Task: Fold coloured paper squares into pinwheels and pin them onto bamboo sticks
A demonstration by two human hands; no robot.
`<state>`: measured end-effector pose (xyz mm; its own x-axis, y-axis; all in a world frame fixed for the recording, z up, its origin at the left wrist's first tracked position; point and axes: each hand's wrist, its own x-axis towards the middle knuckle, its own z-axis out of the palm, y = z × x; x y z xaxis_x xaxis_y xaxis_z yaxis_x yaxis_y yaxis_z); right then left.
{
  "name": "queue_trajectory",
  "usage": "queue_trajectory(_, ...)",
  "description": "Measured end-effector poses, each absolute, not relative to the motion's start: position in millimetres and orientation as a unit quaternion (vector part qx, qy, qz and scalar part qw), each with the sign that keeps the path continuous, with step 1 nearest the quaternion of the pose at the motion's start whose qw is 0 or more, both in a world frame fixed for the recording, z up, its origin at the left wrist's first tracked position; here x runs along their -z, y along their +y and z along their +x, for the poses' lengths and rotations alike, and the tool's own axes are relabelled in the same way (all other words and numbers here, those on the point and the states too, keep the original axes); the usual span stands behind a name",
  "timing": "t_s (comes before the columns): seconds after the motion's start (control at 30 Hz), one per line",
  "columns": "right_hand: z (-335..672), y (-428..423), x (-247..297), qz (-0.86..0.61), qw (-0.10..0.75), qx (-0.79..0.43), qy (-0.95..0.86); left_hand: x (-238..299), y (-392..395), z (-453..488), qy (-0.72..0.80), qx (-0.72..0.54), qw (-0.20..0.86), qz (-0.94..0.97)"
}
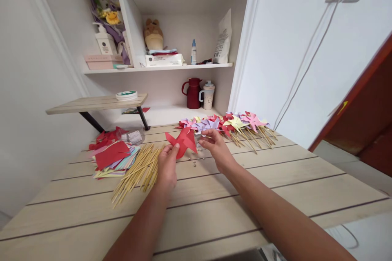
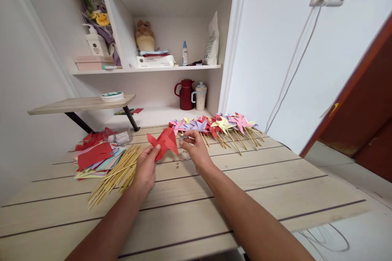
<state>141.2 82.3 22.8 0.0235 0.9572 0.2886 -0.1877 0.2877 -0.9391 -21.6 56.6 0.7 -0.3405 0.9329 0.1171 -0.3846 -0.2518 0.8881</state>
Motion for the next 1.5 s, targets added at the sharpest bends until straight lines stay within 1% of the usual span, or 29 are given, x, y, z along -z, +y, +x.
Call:
queue_trajectory(0.07, 142, 80, -24, -0.354, 0.598, -0.453, -0.558, -1, 57, -22, 0.397, -0.716, 0.470, 0.331)
queue_trajectory(0.17, 142, 76, -27, -0.340, 0.554, -0.432, -0.625, -2, 57, -20, 0.385, -0.710, 0.485, 0.335)
queue_trajectory(0.23, 140, 74, -27, -0.337, 0.532, -0.437, -0.642, -2, 57, -18, 0.381, -0.705, 0.489, 0.343)
queue_trajectory(0.33, 135, 73, -26, -0.338, 0.524, -0.459, -0.633, -1, 57, -15, 0.380, -0.700, 0.487, 0.357)
queue_trajectory(0.47, 134, 76, -23, -0.326, 0.538, -0.471, -0.619, -1, 56, -13, 0.378, -0.695, 0.495, 0.359)
queue_trajectory(0.67, 135, 76, -22, -0.349, 0.498, -0.511, -0.608, -5, 52, -10, 0.352, -0.662, 0.529, 0.397)
queue_trajectory(0.83, 133, 75, -22, -0.334, 0.506, -0.524, -0.598, -10, 48, -8, 0.356, -0.660, 0.530, 0.395)
queue_trajectory(1.13, 132, 75, -25, -0.341, 0.538, -0.507, -0.580, -8, 49, -8, 0.343, -0.657, 0.533, 0.407)
queue_trajectory(1.33, 131, 74, -25, -0.343, 0.537, -0.498, -0.589, -8, 49, -6, 0.318, -0.660, 0.534, 0.421)
queue_trajectory(1.5, 131, 77, -20, -0.346, 0.533, -0.480, -0.605, -9, 47, -4, 0.349, -0.655, 0.522, 0.422)
